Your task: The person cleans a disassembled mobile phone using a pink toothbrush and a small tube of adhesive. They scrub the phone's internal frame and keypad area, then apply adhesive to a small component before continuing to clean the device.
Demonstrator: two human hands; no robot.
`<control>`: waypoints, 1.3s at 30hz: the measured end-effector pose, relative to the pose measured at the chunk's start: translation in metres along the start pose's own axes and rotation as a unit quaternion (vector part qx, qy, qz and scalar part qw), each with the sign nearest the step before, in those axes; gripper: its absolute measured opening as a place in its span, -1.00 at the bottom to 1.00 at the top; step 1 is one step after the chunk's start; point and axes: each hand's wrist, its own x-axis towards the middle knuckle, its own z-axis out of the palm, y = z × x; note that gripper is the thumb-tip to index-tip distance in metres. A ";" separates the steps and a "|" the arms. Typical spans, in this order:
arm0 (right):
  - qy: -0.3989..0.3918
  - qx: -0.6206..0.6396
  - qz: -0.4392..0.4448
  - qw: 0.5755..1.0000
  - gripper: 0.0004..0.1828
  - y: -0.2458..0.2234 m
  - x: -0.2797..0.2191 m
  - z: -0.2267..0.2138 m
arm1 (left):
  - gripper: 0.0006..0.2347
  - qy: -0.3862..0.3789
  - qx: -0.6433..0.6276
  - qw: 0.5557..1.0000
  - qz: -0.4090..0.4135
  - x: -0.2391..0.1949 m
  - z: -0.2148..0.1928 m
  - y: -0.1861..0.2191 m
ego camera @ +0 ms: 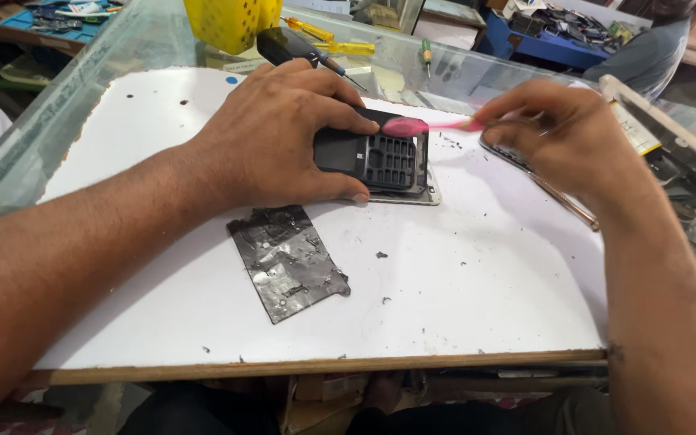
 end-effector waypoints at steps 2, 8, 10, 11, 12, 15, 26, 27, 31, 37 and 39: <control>-0.005 0.002 -0.005 1.000 -0.80 0.003 -0.004 -0.001 | -0.43 -0.003 -0.003 1.000 0.012 0.005 -0.003 -0.002; -0.028 0.022 -0.080 0.996 -0.79 0.009 -0.007 0.008 | -0.40 -0.006 -0.009 1.000 0.003 -0.002 0.002 -0.003; -0.051 0.020 -0.183 0.982 -0.79 0.005 -0.004 0.005 | -0.38 -0.001 0.005 1.000 0.017 0.004 0.001 -0.004; -0.029 0.018 -0.181 0.983 -0.79 0.004 -0.004 0.005 | -0.38 0.002 0.008 1.000 0.017 0.005 0.001 -0.005; -0.007 0.016 -0.178 0.984 -0.80 0.003 -0.003 0.007 | -0.38 0.005 0.011 1.000 0.017 0.005 0.001 -0.005; -0.024 0.011 -0.165 0.986 -0.78 0.002 -0.003 0.012 | -0.41 0.005 -0.001 1.000 0.023 0.001 0.003 -0.005; 0.148 -0.076 -0.083 0.983 -0.79 0.034 -0.010 -0.006 | -0.45 -0.085 -0.058 0.988 -0.112 0.005 -0.008 0.007; 0.162 -0.055 -0.054 0.984 -0.80 0.034 -0.010 -0.006 | -0.45 -0.109 -0.082 0.981 -0.140 0.005 -0.009 0.007; 0.163 -0.017 -0.038 0.986 -0.80 0.028 -0.009 -0.003 | -0.52 -0.054 -0.120 0.990 -0.054 0.004 -0.008 0.005; 0.149 -0.027 -0.050 0.987 -0.78 0.024 -0.011 0.000 | -0.18 -0.109 0.056 0.992 -0.038 0.006 -0.008 0.004; 0.144 -0.024 -0.039 0.989 -0.77 0.024 -0.011 0.001 | -0.15 -0.173 0.055 0.980 -0.085 0.007 -0.010 0.006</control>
